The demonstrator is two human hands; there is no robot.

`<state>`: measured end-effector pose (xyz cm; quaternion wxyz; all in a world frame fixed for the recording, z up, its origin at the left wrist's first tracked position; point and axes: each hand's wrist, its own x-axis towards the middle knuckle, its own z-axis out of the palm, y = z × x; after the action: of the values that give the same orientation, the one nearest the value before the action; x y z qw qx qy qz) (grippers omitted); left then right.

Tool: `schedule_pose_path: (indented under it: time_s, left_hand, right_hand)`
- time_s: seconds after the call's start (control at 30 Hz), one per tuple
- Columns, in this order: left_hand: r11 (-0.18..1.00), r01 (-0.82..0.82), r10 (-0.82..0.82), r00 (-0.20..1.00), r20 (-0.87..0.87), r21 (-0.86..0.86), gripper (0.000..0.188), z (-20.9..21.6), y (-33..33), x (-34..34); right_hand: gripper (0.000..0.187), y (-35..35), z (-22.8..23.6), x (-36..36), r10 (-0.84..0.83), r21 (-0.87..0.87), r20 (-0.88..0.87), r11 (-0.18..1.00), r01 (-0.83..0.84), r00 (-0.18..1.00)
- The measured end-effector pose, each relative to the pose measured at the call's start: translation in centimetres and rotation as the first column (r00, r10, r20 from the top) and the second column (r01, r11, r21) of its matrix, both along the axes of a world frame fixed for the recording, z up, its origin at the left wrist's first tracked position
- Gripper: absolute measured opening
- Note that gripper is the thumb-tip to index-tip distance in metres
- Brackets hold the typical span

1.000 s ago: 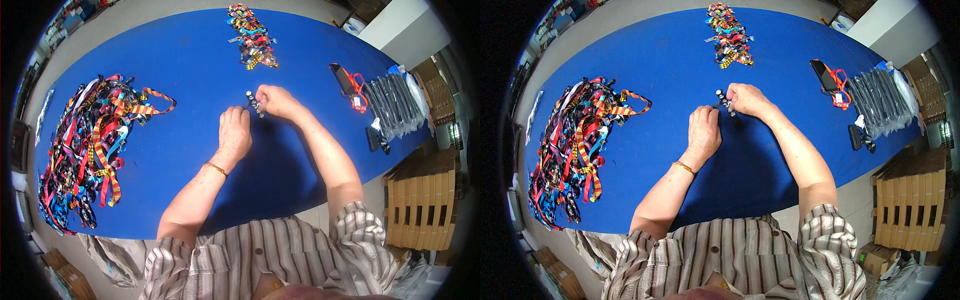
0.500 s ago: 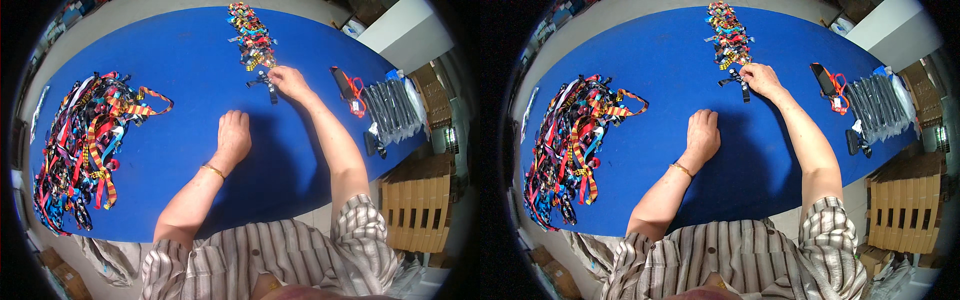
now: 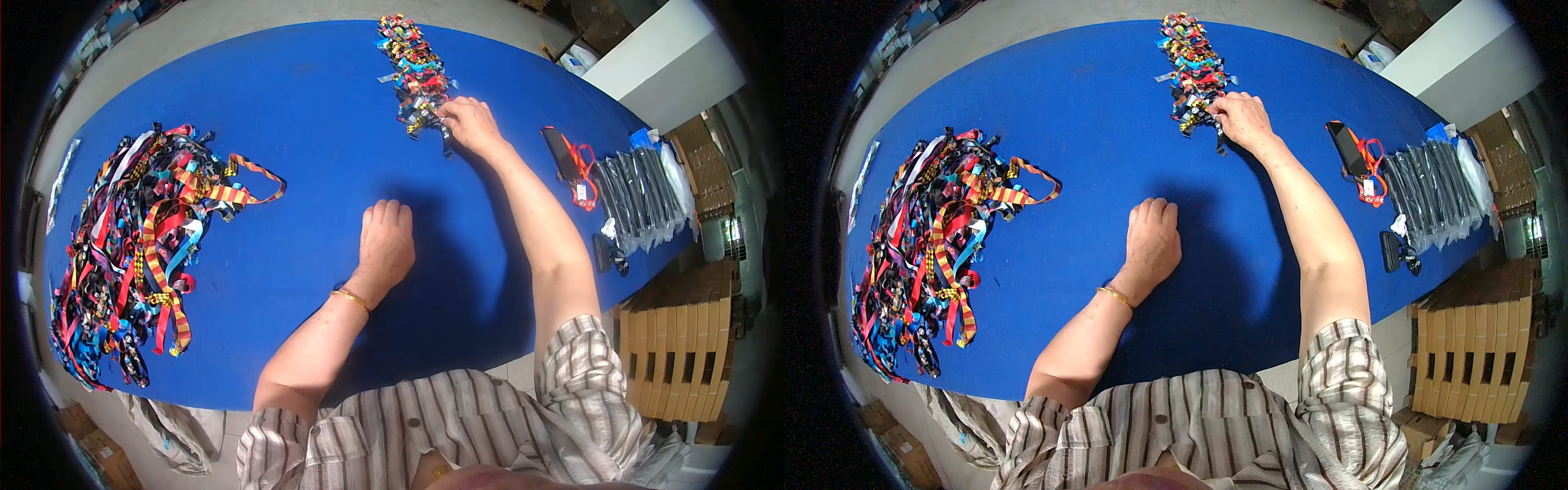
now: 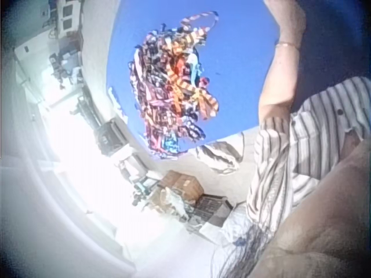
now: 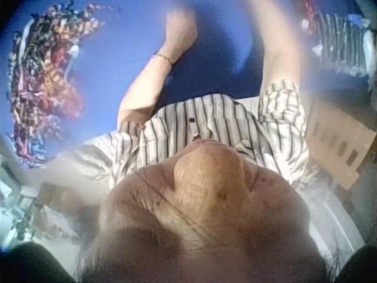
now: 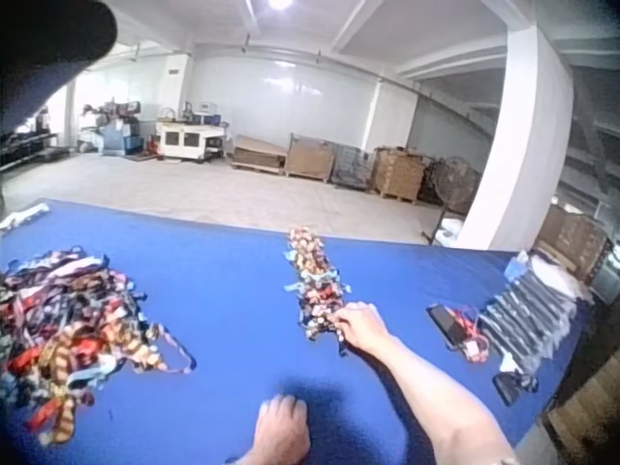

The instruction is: The person folds a black patterned strap into a bow by hand and places it onto a pile, then repeats the process with a floral strap and a striped strap.

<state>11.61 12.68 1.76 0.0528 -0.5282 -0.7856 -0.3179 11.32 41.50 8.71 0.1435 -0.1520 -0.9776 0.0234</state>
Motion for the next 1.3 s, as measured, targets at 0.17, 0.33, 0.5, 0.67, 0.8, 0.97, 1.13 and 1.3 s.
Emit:
schedule_pose_path:
  time_s: [0.17, 0.33, 0.5, 0.67, 0.8, 0.97, 1.13, 1.3]
  left_hand:
    - [0.994, -0.011, 0.020, 0.997, -0.074, 0.110, 0.022, 0.0, 0.2, -0.1]
    - [1.000, 0.003, -0.003, 1.000, -0.015, 0.003, 0.036, -0.1, 0.3, -0.1]
    - [1.000, 0.003, -0.003, 1.000, 0.003, -0.029, 0.036, 0.1, 0.3, -0.1]
    - [0.997, -0.014, 0.019, 0.997, -0.078, 0.074, 0.021, 0.4, 0.3, -0.1]
    - [1.000, -0.009, 0.010, 0.999, -0.053, 0.015, 0.030, 0.5, 0.3, 0.0]
    - [1.000, -0.009, 0.009, 0.999, -0.034, -0.019, 0.038, 0.2, 0.1, -0.2]
    - [0.996, 0.005, -0.004, 1.000, 0.013, -0.085, 0.040, 0.6, 0.2, -0.2]
    - [0.998, 0.006, -0.007, 1.000, -0.015, -0.062, 0.042, 0.5, 0.2, -0.2]
  right_hand:
    - [0.013, 0.4, -0.7, -1.1, -0.024, 0.041, -0.006, 0.999, 0.024, 1.000]
    - [0.011, 0.5, -0.7, -1.5, -0.044, 0.112, 0.006, 0.993, 0.043, 0.999]
    - [0.008, -0.2, -0.9, -1.7, -0.081, 0.123, -0.030, 0.989, 0.084, 0.996]
    - [0.011, -0.7, -0.9, -1.1, -0.134, 0.085, -0.081, 0.986, 0.141, 0.988]
    - [0.006, -1.8, -2.3, -0.1, -0.141, -0.047, -0.267, 0.990, 0.134, 0.953]
    - [0.010, -5.8, -4.2, 0.5, -0.192, -0.160, -0.272, 0.975, 0.152, 0.943]
    - [0.021, -6.9, -5.7, 0.9, -0.195, -0.079, -0.335, 0.981, 0.179, 0.922]
    - [0.027, -6.7, -7.0, 0.7, -0.198, -0.071, -0.387, 0.980, 0.184, 0.901]
